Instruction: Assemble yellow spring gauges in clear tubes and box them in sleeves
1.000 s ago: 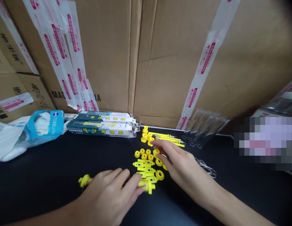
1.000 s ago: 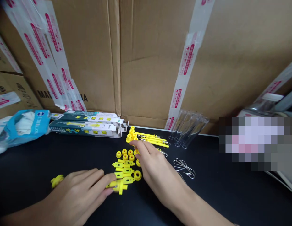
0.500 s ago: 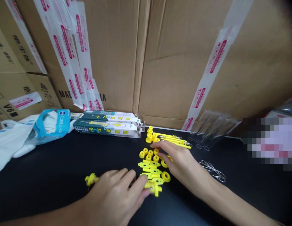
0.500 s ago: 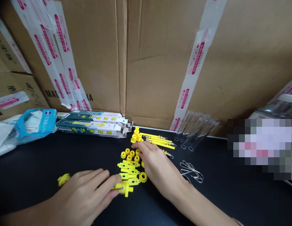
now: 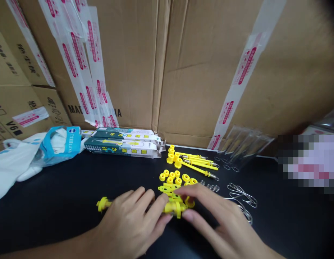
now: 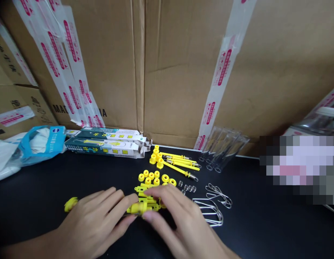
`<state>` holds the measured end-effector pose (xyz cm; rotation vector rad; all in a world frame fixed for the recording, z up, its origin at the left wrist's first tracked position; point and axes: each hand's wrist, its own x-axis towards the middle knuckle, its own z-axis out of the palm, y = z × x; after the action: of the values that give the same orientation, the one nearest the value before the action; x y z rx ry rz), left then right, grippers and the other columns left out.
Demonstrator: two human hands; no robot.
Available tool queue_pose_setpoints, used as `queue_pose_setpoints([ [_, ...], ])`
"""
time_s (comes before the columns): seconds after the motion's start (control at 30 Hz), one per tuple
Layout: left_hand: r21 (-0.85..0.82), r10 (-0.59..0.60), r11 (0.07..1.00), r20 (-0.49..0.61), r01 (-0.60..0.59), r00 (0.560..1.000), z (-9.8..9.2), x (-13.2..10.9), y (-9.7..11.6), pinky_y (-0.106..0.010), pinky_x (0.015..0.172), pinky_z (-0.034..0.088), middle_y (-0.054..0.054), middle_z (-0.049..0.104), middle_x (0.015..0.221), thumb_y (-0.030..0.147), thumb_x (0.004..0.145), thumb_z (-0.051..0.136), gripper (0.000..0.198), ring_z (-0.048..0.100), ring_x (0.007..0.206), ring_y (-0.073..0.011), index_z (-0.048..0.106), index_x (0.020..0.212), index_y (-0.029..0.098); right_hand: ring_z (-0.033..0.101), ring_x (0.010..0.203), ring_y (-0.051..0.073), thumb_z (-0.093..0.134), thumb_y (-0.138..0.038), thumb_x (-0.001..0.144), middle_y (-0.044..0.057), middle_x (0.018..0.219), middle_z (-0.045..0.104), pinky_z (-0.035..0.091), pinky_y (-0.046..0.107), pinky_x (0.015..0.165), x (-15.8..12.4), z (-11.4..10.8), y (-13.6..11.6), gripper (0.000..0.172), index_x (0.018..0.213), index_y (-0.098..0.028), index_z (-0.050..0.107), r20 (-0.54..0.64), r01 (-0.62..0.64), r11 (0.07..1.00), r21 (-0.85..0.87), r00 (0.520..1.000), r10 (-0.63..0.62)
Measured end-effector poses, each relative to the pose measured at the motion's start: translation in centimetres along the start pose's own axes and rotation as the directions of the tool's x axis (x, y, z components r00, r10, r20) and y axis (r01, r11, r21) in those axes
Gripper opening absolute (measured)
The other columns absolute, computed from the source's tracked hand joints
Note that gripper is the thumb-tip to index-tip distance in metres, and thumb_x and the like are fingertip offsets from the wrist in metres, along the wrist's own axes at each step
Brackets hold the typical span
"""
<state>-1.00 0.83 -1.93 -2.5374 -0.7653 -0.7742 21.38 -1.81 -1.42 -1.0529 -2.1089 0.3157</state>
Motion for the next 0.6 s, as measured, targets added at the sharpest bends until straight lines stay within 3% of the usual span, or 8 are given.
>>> queue_pose_setpoints([
  [0.07,-0.01,0.009,1.0,0.0,-0.009,1.0,0.0,0.0,0.1,-0.034,0.048,0.043,-0.001,0.068,0.07,0.027,0.106,0.032,0.029,0.067,0.06,-0.0221,0.06,0.103,0.018,0.074,0.089,0.015,0.063,-0.03,0.096,0.0,0.103,0.076,0.06,0.019,0.079,-1.0,0.6,-0.3,0.025,0.12,-0.027,0.058,-0.003,-0.002,0.999,0.048,1.0,0.003],
  [0.23,-0.041,-0.001,0.999,-0.013,0.001,1.0,-0.1,0.1,0.2,-0.035,0.05,0.045,-0.002,0.071,0.074,0.031,0.107,0.025,0.037,0.067,0.063,-0.0228,0.06,0.104,0.017,0.072,0.082,0.011,0.064,-0.018,0.095,-0.004,0.099,0.075,0.058,0.016,0.077,-1.9,1.3,-0.2,0.025,0.117,-0.028,0.058,0.004,-0.111,0.985,0.133,0.994,0.111],
  [0.47,-0.061,0.025,0.998,0.053,-0.021,0.998,0.3,-0.3,-0.2,-0.037,0.066,0.052,-0.005,0.074,0.093,0.02,0.108,0.03,0.032,0.069,0.077,-0.0234,0.057,0.123,0.014,0.072,0.082,0.012,0.063,-0.014,0.093,-0.003,0.1,0.073,0.059,0.018,0.078,-2.0,0.8,-0.3,0.031,0.118,-0.03,0.058,-0.083,-0.13,0.981,0.143,0.986,0.143],
  [0.6,-0.055,0.048,0.997,-0.027,-0.049,0.998,0.2,-0.3,-0.3,-0.034,0.072,0.051,-0.005,0.075,0.097,0.02,0.108,0.034,0.03,0.069,0.079,-0.0206,0.057,0.125,0.013,0.072,0.084,0.011,0.064,-0.013,0.091,-0.004,0.1,0.071,0.06,0.018,0.079,-2.1,1.3,-0.2,0.035,0.118,-0.034,0.055,-0.13,-0.191,0.92,0.343,0.96,0.248],
])
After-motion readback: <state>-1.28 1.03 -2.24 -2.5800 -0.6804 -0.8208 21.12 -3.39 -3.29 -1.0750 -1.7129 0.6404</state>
